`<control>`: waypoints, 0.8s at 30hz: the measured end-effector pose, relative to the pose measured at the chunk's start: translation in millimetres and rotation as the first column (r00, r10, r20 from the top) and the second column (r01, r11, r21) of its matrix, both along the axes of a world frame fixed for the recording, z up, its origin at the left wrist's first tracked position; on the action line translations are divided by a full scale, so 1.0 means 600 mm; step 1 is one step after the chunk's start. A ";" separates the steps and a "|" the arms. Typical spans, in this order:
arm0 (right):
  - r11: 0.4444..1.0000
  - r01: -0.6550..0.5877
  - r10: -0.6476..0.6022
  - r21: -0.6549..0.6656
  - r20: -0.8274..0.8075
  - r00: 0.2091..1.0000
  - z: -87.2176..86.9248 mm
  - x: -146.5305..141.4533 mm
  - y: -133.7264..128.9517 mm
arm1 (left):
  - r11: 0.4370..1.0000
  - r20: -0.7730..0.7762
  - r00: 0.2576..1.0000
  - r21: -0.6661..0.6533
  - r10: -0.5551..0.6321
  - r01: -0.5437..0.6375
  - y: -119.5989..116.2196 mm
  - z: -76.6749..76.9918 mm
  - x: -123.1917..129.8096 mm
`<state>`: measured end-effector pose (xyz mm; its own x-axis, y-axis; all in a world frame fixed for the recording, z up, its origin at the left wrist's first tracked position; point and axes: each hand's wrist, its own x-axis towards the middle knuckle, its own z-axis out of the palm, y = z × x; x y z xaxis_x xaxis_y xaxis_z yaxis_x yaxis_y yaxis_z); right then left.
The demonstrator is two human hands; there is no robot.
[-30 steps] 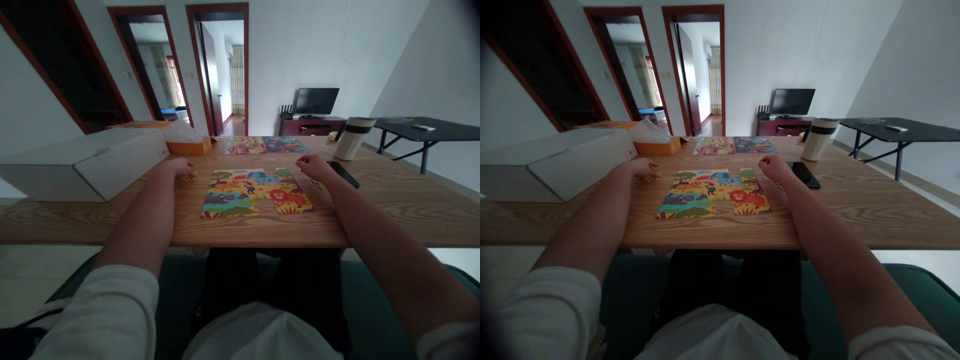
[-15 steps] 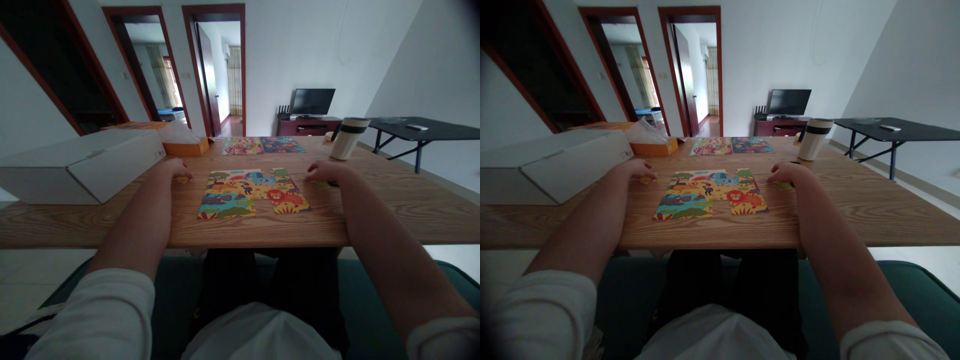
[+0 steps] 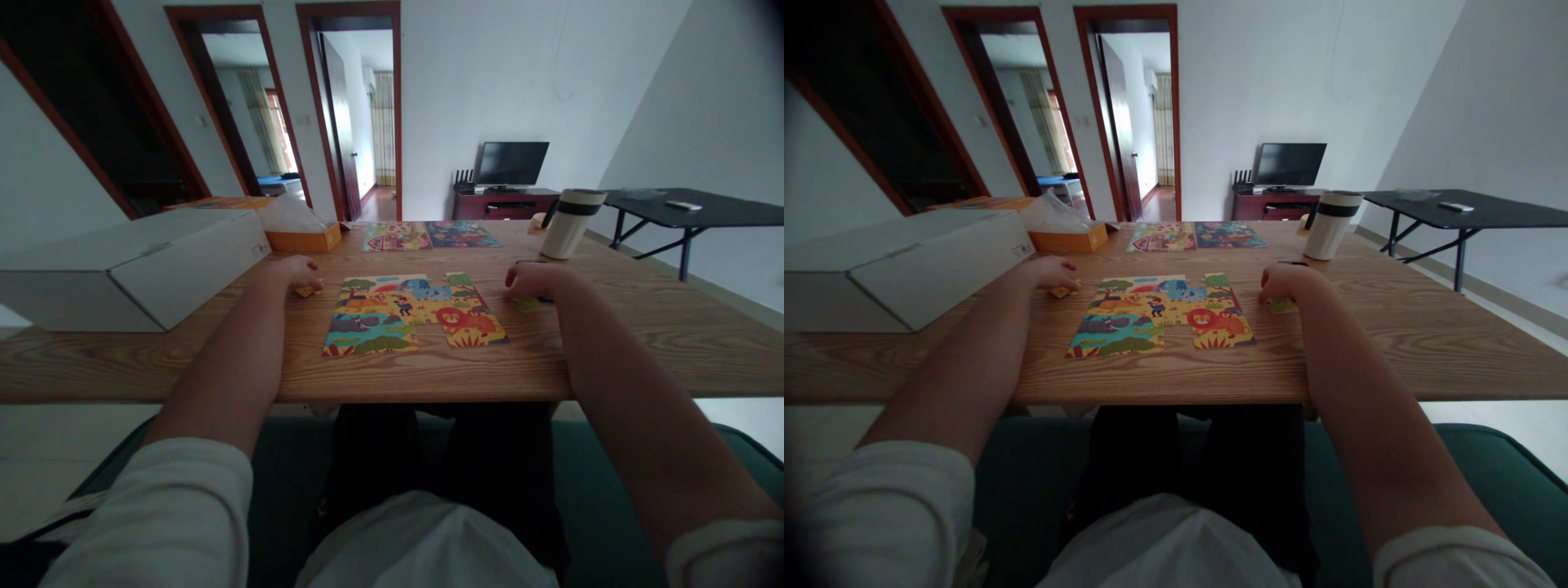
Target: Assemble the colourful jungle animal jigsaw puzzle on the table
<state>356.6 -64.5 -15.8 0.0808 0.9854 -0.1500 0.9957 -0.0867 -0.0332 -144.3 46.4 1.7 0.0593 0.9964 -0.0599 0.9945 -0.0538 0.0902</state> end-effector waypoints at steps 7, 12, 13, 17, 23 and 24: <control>0.999 -0.015 0.012 0.035 0.088 0.996 0.008 -0.042 -0.016 | 1.000 -0.030 0.999 -0.008 0.011 -0.011 -0.021 0.014 0.020; 0.982 0.030 -0.032 0.188 0.007 0.999 0.007 -0.043 -0.011 | 0.999 0.000 1.000 -0.036 -0.001 0.001 -0.028 0.016 0.030; 0.971 0.039 -0.035 0.238 -0.019 0.999 0.005 -0.040 -0.009 | 1.000 -0.004 1.000 -0.030 -0.006 0.005 -0.028 0.016 0.031; 0.933 0.051 -0.029 0.357 -0.066 0.997 0.000 -0.030 -0.005 | 1.000 -0.043 0.999 -0.015 -0.009 0.008 -0.029 0.014 0.033; 0.959 0.112 0.046 0.262 -0.529 0.847 0.010 -0.041 -0.011 | 0.999 -0.030 0.999 -0.044 -0.025 0.024 -0.026 0.014 0.032; 0.962 0.092 0.093 0.258 -0.623 0.777 0.011 -0.050 -0.013 | 0.999 -0.029 0.999 -0.033 -0.032 0.031 -0.025 0.013 0.031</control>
